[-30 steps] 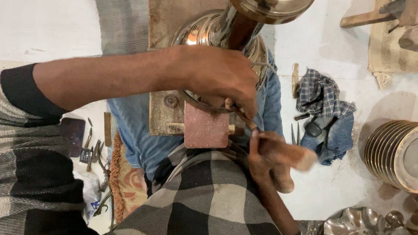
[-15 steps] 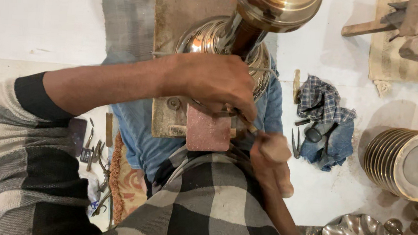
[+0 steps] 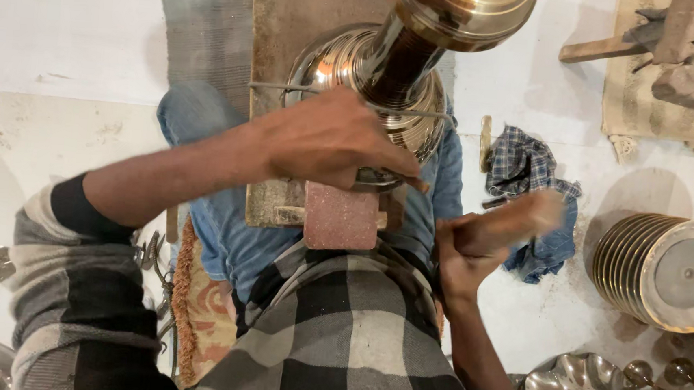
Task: The person sits at a workbench and hammers the surface of a brass vessel with a wooden mallet, using a small punch held against the metal. They reposition the vessel and punch repeatedly to work different spots on the vessel's body.
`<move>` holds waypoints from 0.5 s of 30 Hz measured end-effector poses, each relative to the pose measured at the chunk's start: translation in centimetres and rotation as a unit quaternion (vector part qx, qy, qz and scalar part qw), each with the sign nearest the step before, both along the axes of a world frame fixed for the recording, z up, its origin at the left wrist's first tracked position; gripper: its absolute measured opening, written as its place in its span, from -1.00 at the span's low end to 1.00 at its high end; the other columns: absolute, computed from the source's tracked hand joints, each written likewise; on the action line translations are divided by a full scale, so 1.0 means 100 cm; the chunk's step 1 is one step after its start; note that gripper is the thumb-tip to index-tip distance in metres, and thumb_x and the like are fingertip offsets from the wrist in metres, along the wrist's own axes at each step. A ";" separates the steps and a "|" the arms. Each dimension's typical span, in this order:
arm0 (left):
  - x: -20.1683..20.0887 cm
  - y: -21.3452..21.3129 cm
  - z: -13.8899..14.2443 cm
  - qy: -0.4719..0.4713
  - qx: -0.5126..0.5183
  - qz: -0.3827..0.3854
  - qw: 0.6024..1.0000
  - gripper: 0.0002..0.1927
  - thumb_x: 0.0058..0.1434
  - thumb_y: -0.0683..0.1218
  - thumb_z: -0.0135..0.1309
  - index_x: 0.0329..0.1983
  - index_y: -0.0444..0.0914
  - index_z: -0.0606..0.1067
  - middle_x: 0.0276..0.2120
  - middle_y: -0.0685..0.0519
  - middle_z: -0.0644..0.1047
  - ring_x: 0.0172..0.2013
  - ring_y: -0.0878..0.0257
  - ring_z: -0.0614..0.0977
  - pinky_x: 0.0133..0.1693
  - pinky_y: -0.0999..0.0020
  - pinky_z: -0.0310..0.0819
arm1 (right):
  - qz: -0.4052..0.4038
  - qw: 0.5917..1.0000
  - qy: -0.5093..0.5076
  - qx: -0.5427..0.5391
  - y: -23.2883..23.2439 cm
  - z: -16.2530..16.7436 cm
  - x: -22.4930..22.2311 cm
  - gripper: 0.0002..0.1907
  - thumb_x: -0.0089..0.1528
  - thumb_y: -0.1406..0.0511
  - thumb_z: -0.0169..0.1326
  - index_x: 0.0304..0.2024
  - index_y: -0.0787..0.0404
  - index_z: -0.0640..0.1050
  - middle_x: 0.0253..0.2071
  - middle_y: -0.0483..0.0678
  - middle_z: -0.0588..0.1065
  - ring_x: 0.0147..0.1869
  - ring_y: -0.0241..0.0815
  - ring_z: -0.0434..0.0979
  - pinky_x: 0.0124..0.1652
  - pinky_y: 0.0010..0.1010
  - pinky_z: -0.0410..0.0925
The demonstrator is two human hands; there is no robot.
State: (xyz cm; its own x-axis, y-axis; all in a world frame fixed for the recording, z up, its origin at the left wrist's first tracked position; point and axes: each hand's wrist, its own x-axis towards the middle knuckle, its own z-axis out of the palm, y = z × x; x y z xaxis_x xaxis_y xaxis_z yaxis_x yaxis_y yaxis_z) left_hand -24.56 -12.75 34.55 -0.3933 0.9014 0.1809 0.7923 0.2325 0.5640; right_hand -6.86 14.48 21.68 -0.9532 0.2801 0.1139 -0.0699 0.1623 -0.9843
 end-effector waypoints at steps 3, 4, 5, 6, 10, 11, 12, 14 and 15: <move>0.015 -0.009 -0.014 0.053 0.096 0.067 0.992 -0.55 0.18 0.05 0.30 0.15 -0.01 0.56 -0.35 0.11 0.69 -0.45 0.30 0.67 -0.44 0.38 0.55 | -0.028 0.987 -0.087 0.135 0.007 0.029 -0.020 -0.84 0.12 0.50 0.11 -0.28 0.19 0.57 -0.40 -0.11 0.55 -0.43 -0.32 0.53 -0.44 -0.44 0.45; 0.019 -0.013 -0.018 0.083 0.111 0.095 0.986 -0.50 0.16 0.09 0.30 0.18 0.01 0.53 -0.27 0.11 0.70 -0.38 0.27 0.70 -0.38 0.37 0.59 | 0.009 0.992 -0.027 0.126 0.009 0.040 -0.030 -0.88 0.17 0.49 0.16 -0.27 0.21 0.57 -0.38 -0.08 0.55 -0.38 -0.30 0.55 -0.36 -0.43 0.46; 0.020 -0.016 -0.023 0.112 0.128 0.121 0.978 -0.45 0.14 0.12 0.30 0.22 0.02 0.51 -0.18 0.10 0.71 -0.31 0.25 0.72 -0.31 0.37 0.62 | 0.046 0.992 0.035 0.116 0.014 0.053 -0.041 -0.90 0.21 0.49 0.21 -0.26 0.24 0.57 -0.36 -0.04 0.55 -0.33 -0.28 0.57 -0.29 -0.42 0.47; 0.022 -0.017 -0.027 0.086 0.084 0.146 0.982 -0.44 0.11 -0.02 0.26 0.23 0.04 0.52 -0.15 0.10 0.71 -0.36 0.26 0.73 -0.38 0.39 0.61 | 0.084 0.986 0.090 0.108 0.019 0.069 -0.050 -0.89 0.26 0.48 0.26 -0.24 0.26 0.57 -0.33 -0.01 0.56 -0.28 -0.26 0.59 -0.21 -0.41 0.48; 0.035 -0.019 -0.041 0.015 0.052 0.223 0.973 -0.47 0.15 -0.14 0.31 0.23 -0.08 0.52 -0.16 0.01 0.71 -0.43 0.22 0.74 -0.47 0.35 0.63 | 0.197 0.922 -0.042 0.330 0.029 0.133 -0.089 -0.75 0.02 0.40 0.19 -0.24 0.33 0.52 -0.47 -0.03 0.49 -0.43 -0.24 0.47 -0.39 -0.41 0.34; 0.038 -0.018 -0.044 0.008 0.078 0.233 0.969 -0.49 0.19 -0.04 0.38 0.21 -0.15 0.52 -0.20 -0.04 0.71 -0.41 0.18 0.75 -0.44 0.32 0.64 | 0.210 0.925 -0.035 0.316 0.026 0.145 -0.096 -0.71 0.04 0.38 0.19 -0.18 0.34 0.51 -0.45 -0.02 0.48 -0.40 -0.24 0.45 -0.37 -0.42 0.34; 0.042 -0.017 -0.046 0.024 0.118 0.254 0.960 -0.49 0.14 -0.16 0.27 0.20 -0.18 0.53 -0.16 -0.05 0.70 -0.36 0.17 0.75 -0.39 0.32 0.67 | 0.225 0.926 -0.029 0.301 0.022 0.157 -0.103 -0.67 0.06 0.36 0.18 -0.13 0.36 0.51 -0.42 -0.02 0.47 -0.37 -0.24 0.43 -0.35 -0.43 0.33; 0.054 -0.016 -0.049 0.050 0.194 0.295 0.934 -0.42 0.03 -0.39 0.03 0.17 -0.24 0.54 -0.08 -0.08 0.69 -0.25 0.13 0.76 -0.28 0.33 0.73 | 0.250 0.835 0.033 0.489 0.015 0.181 -0.116 -0.60 -0.15 0.36 0.22 -0.24 0.36 0.54 -0.47 0.06 0.49 -0.45 -0.06 0.46 -0.44 -0.29 0.31; 0.061 -0.014 -0.050 0.055 0.202 0.320 0.924 -0.45 0.05 -0.38 0.03 0.15 -0.26 0.54 -0.10 -0.07 0.68 -0.24 0.13 0.77 -0.25 0.30 0.73 | 0.259 0.774 0.062 0.575 0.010 0.189 -0.122 -0.56 -0.25 0.36 0.24 -0.30 0.35 0.55 -0.50 0.10 0.50 -0.49 0.03 0.47 -0.48 -0.22 0.30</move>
State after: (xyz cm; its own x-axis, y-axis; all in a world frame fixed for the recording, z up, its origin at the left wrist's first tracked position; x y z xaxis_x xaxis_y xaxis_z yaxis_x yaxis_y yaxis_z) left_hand -18.49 -14.13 29.57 -0.7818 0.3408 0.5222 0.6230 0.4624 0.6309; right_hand -19.03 15.47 40.61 -0.8658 -0.4897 0.1029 -0.5003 0.8443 -0.1918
